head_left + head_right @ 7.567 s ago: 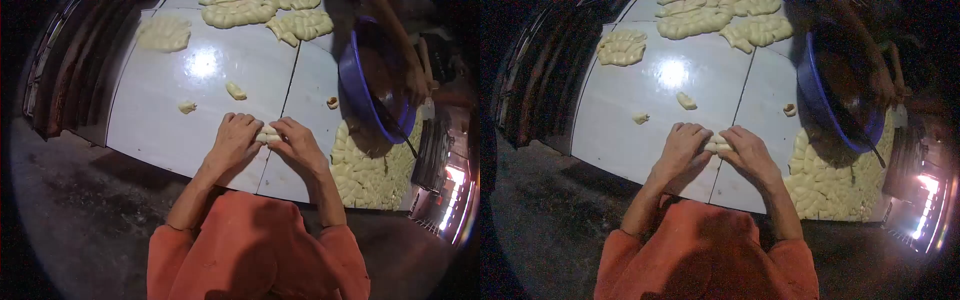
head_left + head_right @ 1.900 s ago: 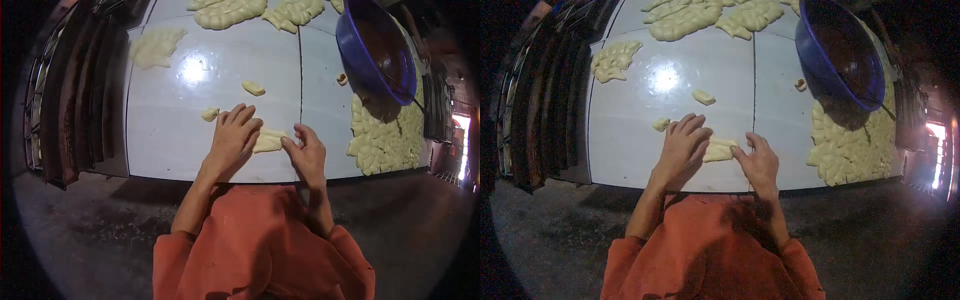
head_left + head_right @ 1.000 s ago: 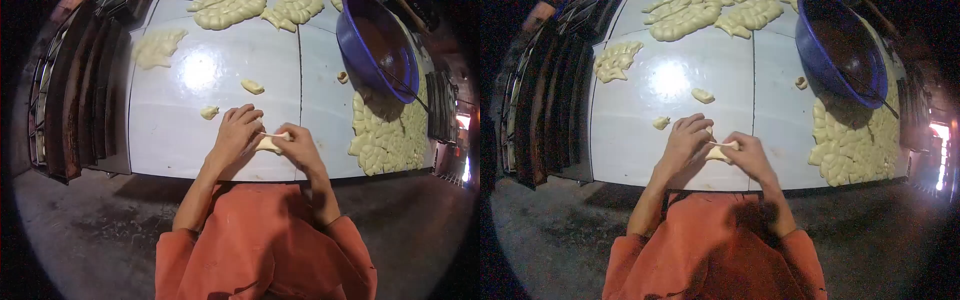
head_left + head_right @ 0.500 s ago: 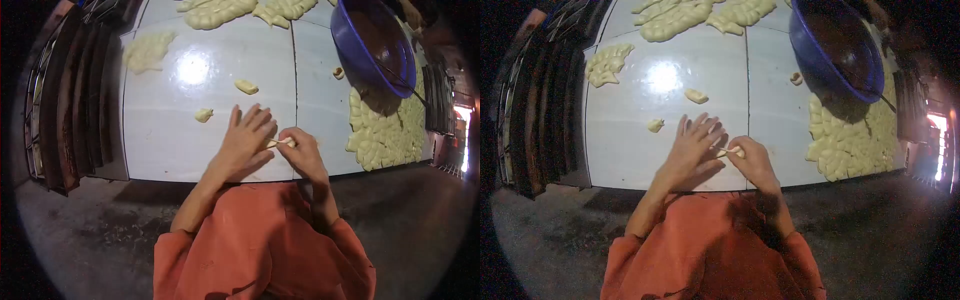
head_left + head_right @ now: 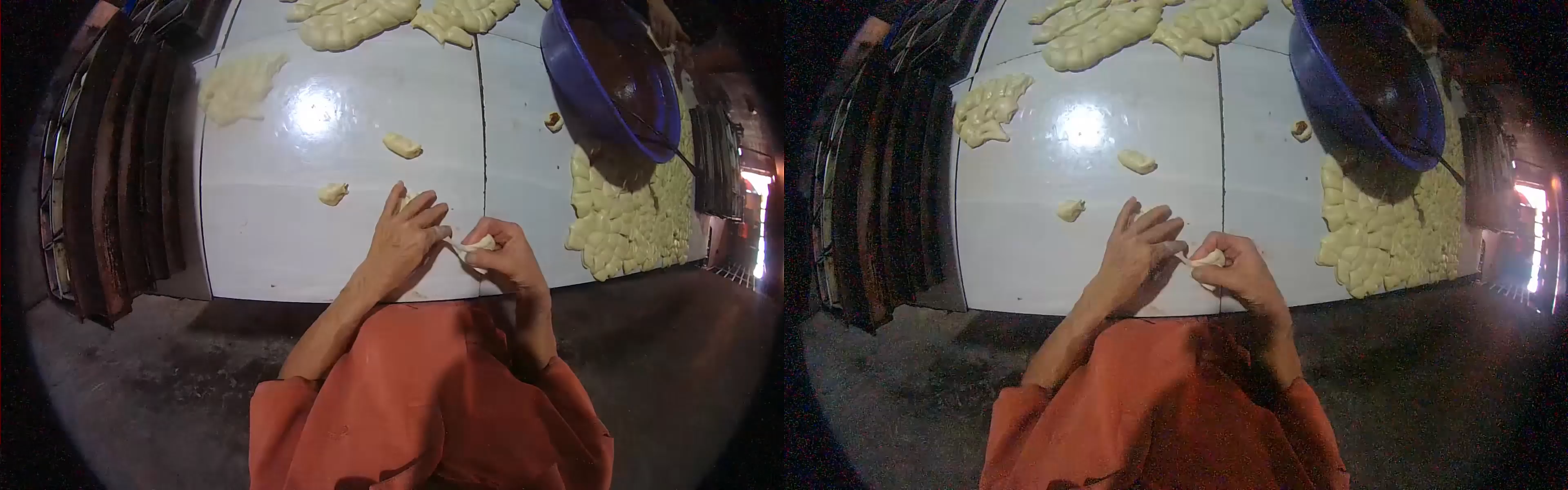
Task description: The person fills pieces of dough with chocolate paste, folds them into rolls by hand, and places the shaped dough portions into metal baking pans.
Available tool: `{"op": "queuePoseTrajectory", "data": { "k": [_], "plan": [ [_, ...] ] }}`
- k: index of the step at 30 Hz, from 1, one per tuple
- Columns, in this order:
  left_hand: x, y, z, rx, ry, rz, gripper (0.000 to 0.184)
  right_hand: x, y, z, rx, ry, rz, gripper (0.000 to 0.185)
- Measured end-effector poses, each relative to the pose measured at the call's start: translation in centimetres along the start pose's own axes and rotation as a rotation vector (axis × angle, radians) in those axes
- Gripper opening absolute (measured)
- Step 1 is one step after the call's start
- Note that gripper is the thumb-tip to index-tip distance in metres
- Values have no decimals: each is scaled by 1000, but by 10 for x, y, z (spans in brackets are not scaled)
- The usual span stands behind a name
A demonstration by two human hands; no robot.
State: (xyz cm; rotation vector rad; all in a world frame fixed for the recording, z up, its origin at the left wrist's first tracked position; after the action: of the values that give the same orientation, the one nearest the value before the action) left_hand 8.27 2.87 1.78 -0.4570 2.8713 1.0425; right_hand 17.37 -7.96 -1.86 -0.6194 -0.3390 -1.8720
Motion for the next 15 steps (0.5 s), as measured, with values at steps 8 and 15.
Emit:
{"op": "queuePoseTrajectory", "data": {
  "k": [8, 15],
  "plan": [
    [1, -5, 5, 133, 160, 173, 88, 15, 43, 31, -372, 350, -41, 33],
    [-30, 4, 5, 819, 449, -72, 43, 5, 17, 32, -113, 78, -71, 28]
  ]
}}
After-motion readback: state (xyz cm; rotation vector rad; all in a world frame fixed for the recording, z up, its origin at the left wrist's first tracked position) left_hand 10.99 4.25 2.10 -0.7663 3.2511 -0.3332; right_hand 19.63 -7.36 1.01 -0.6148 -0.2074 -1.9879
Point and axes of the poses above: each hand's wrist, its own x-axis away from the middle knuckle, its own y-axis out of the back of the hand, z = x × y, the point moved 9 cm from there along -x, towards the middle knuckle, and after that the axes turned 13 degrees about x, right-handed, at the moved point
